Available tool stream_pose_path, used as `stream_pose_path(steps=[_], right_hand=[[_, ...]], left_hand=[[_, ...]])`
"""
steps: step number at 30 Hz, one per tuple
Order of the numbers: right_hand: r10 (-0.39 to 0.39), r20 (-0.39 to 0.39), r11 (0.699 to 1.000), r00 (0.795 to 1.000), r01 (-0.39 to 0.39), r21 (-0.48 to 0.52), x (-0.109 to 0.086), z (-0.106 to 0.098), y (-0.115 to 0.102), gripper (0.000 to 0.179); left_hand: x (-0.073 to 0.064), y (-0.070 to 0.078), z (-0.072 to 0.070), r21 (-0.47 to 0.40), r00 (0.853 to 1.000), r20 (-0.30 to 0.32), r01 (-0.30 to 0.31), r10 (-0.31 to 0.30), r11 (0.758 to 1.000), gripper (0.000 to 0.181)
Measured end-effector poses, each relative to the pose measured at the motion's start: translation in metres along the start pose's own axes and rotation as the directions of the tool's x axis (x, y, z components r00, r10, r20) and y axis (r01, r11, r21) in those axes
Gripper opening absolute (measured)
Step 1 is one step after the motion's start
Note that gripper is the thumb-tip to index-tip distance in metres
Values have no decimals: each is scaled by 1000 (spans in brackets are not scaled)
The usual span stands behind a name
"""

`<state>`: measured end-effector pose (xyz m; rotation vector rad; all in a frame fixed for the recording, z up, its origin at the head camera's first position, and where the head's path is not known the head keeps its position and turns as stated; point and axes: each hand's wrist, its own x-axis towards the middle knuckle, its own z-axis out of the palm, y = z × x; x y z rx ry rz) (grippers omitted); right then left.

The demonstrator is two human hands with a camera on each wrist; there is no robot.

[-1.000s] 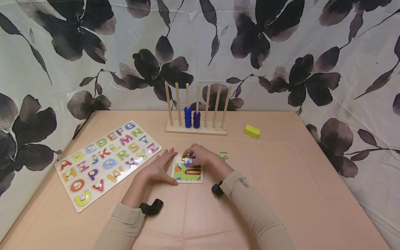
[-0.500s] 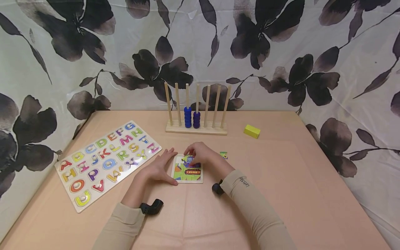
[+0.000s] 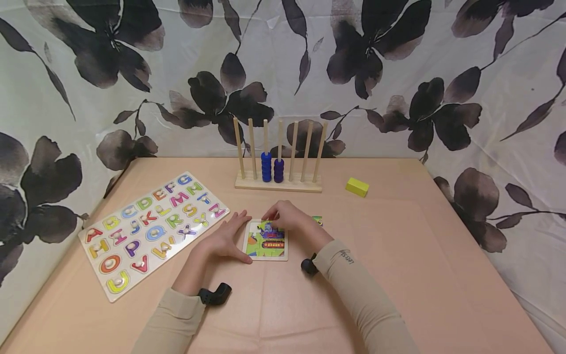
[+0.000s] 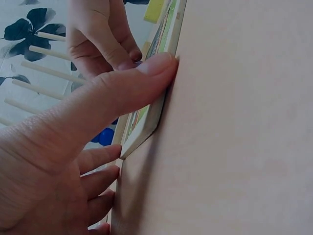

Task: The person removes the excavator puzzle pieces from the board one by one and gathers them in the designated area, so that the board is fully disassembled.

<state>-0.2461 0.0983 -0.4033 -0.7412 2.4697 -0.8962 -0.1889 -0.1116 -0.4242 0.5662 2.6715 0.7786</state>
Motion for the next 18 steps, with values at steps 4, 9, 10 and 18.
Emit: stream_pose_path(steps=[4, 9, 10, 18], right_hand=[[-31, -9, 999, 999, 31, 16, -1, -3, 2, 25], [-57, -35, 998, 998, 58, 34, -3, -8, 6, 25], [-57, -41, 998, 998, 59, 37, -4, -9, 7, 26], [-25, -81, 996, 996, 31, 82, -19, -21, 16, 27]], left_hand=[[0, 0, 0, -3, 1000, -3, -2, 2, 1000, 112], [1, 0, 0, -4, 1000, -4, -2, 2, 1000, 112], [1, 0, 0, -5, 1000, -2, -1, 1, 1000, 112], [1, 0, 0, -10, 1000, 3, 6, -6, 1000, 113]])
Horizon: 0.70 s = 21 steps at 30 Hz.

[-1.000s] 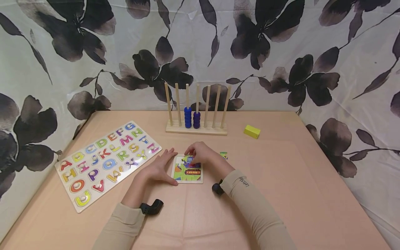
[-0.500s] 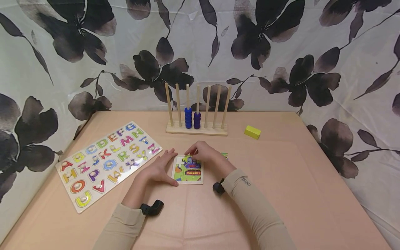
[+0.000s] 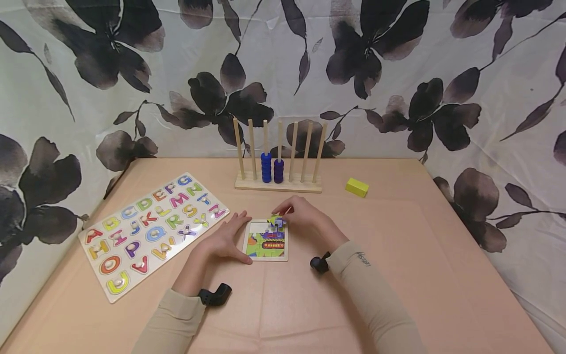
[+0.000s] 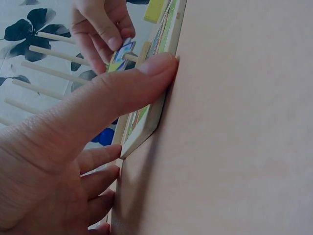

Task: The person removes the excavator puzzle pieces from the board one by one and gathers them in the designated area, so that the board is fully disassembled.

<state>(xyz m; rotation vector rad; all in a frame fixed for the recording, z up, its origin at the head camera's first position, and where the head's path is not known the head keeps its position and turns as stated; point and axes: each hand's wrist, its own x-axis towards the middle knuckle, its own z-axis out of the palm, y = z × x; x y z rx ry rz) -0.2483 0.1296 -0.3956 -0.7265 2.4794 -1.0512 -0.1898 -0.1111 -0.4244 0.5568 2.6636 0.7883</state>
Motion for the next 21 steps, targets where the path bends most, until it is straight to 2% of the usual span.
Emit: stream_pose_path(steps=[15, 21], right_hand=[[18, -50, 1000, 999, -19, -22, -36, -38, 38, 24], [61, -68, 997, 996, -63, -35, -51, -52, 57, 26]], left_hand=[[-3, 1, 0, -10, 1000, -17, -10, 10, 1000, 112], [-2, 1, 0, -9, 1000, -16, -5, 5, 1000, 112]])
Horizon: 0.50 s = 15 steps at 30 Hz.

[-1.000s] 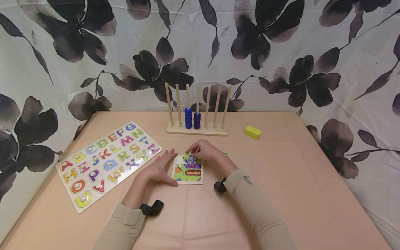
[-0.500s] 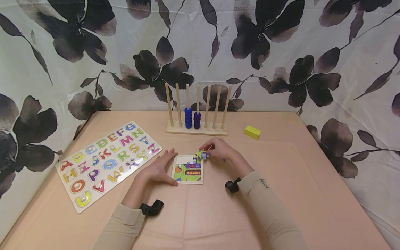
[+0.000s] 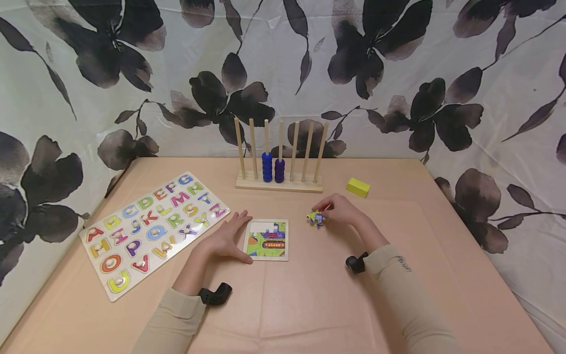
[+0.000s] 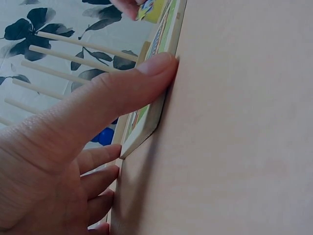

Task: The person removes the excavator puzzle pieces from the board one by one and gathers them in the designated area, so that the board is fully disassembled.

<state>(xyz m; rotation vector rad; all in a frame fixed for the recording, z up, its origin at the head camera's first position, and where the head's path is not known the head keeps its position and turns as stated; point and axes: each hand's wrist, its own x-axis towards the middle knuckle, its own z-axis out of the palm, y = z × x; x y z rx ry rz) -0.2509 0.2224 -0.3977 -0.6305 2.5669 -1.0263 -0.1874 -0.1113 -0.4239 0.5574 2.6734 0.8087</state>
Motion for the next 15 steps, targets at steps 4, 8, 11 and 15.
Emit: stream_pose_path(steps=[4, 8, 11, 15], right_hand=[[12, -13, 1000, 1000, -12, -7, -8, -6, 11, 25], [12, -16, 1000, 1000, -12, -8, -14, -12, 20, 24], [12, -13, 1000, 1000, -12, -18, -17, -15, 25, 24], [36, -2, 999, 999, -36, -27, -20, -18, 29, 25]], left_hand=[[0, 0, 0, 1, 1000, 3, 5, -5, 1000, 112], [1, 0, 0, 4, 1000, 6, 7, -7, 1000, 112], [1, 0, 0, -1, 1000, 6, 6, -6, 1000, 112], [0, 0, 0, -12, 1000, 3, 8, -8, 1000, 113]])
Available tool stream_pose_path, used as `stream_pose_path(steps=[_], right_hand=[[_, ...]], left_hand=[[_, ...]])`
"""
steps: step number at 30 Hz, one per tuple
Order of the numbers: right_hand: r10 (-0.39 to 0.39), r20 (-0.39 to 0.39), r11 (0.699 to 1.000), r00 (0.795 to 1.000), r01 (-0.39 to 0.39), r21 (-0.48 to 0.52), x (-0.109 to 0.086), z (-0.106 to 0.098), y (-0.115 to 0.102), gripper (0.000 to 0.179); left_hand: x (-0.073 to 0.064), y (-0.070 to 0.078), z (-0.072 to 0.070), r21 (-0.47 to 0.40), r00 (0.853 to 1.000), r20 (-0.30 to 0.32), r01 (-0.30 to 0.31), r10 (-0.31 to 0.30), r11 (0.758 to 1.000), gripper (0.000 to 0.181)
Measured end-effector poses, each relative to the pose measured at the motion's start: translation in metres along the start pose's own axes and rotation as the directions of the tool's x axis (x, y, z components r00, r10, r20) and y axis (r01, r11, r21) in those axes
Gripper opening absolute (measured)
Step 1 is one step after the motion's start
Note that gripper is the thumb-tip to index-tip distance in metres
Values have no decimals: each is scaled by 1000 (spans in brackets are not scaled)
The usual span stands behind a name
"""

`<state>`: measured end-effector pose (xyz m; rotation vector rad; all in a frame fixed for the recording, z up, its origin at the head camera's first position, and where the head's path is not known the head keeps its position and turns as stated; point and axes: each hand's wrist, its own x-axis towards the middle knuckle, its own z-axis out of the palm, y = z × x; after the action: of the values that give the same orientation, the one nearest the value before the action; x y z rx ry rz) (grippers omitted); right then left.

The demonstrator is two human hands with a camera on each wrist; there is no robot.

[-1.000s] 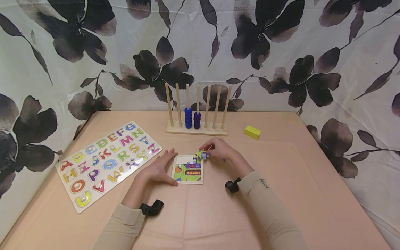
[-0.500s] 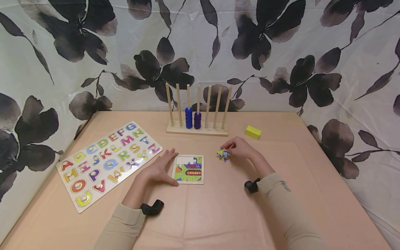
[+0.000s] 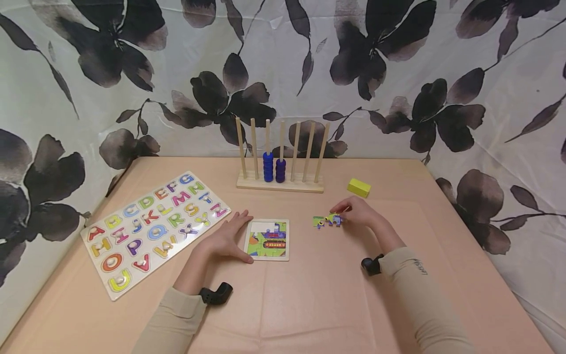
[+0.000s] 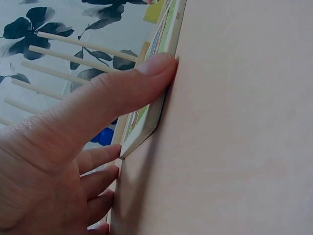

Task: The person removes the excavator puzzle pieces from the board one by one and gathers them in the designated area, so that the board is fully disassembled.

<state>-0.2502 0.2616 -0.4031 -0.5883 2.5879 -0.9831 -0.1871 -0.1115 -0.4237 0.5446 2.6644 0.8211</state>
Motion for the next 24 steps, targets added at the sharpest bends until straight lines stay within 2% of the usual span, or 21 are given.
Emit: stream_pose_path(steps=[10, 15, 24], right_hand=[[59, 41, 997, 997, -61, 46, -2, -2, 2, 24], [85, 43, 996, 995, -87, 35, -1, -2, 0, 24], [84, 31, 996, 996, -85, 25, 0, 0, 3, 23]], left_hand=[[1, 0, 1, 15, 1000, 3, 4, -4, 1000, 113], [1, 1, 0, 15, 1000, 4, 5, -5, 1000, 113], [0, -1, 1, 8, 1000, 7, 0, 0, 1000, 113]])
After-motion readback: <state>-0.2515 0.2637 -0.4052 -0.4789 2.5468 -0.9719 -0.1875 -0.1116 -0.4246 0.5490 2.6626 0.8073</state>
